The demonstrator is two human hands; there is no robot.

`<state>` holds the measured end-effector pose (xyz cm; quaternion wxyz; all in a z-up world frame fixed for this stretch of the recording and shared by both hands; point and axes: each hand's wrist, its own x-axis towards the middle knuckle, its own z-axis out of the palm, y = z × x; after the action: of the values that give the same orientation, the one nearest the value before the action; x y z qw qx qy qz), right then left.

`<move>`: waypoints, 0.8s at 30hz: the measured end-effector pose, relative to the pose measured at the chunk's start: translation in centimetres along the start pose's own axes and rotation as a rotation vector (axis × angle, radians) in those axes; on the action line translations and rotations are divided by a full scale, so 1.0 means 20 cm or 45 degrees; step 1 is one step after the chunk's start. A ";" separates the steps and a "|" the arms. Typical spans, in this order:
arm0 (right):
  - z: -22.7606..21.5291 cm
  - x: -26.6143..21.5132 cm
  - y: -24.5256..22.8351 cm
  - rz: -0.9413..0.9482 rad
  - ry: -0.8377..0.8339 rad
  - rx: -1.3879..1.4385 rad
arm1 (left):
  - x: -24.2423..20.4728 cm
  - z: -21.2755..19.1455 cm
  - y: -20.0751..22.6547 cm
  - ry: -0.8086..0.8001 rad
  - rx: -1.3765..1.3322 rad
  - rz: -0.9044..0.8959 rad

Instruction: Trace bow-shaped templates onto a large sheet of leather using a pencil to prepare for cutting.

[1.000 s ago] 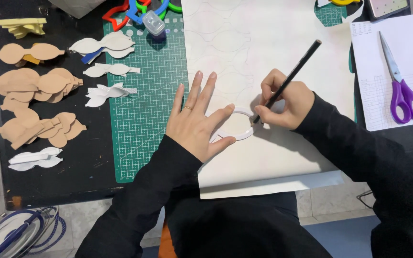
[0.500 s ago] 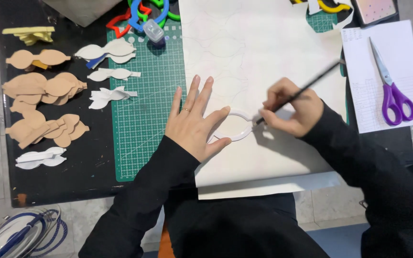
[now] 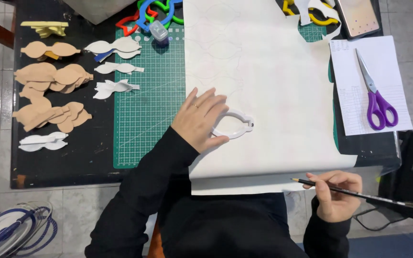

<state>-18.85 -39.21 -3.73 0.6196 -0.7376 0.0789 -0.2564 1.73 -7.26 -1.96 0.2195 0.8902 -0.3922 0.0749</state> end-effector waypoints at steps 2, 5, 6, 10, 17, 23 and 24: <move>0.01 -0.02 0.00 -0.011 0.010 -0.005 | 0.01 -0.02 0.02 0.027 -0.006 0.008; 0.06 -0.05 -0.01 -0.015 0.052 0.007 | 0.01 -0.06 0.07 0.142 -0.035 0.019; 0.07 -0.05 0.00 -0.026 0.042 0.050 | 0.00 -0.06 0.08 0.116 0.048 0.001; 0.08 -0.07 0.01 -0.091 -0.047 0.127 | -0.06 -0.14 0.12 0.210 0.369 0.043; 0.09 -0.06 -0.02 -0.231 -0.096 0.153 | -0.58 -0.45 0.24 0.505 -0.044 -0.069; 0.02 0.20 -0.10 -0.635 -0.182 -0.159 | -1.02 -0.27 0.39 0.508 -0.703 -0.689; 0.05 0.28 -0.23 -0.646 -0.238 -0.258 | -1.04 -0.25 0.40 0.481 -0.694 -0.771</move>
<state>-14.47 -39.74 2.09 0.4633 -0.8125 -0.1403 -0.3248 -18.00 4.06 -1.18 0.5257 0.8453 -0.0726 0.0625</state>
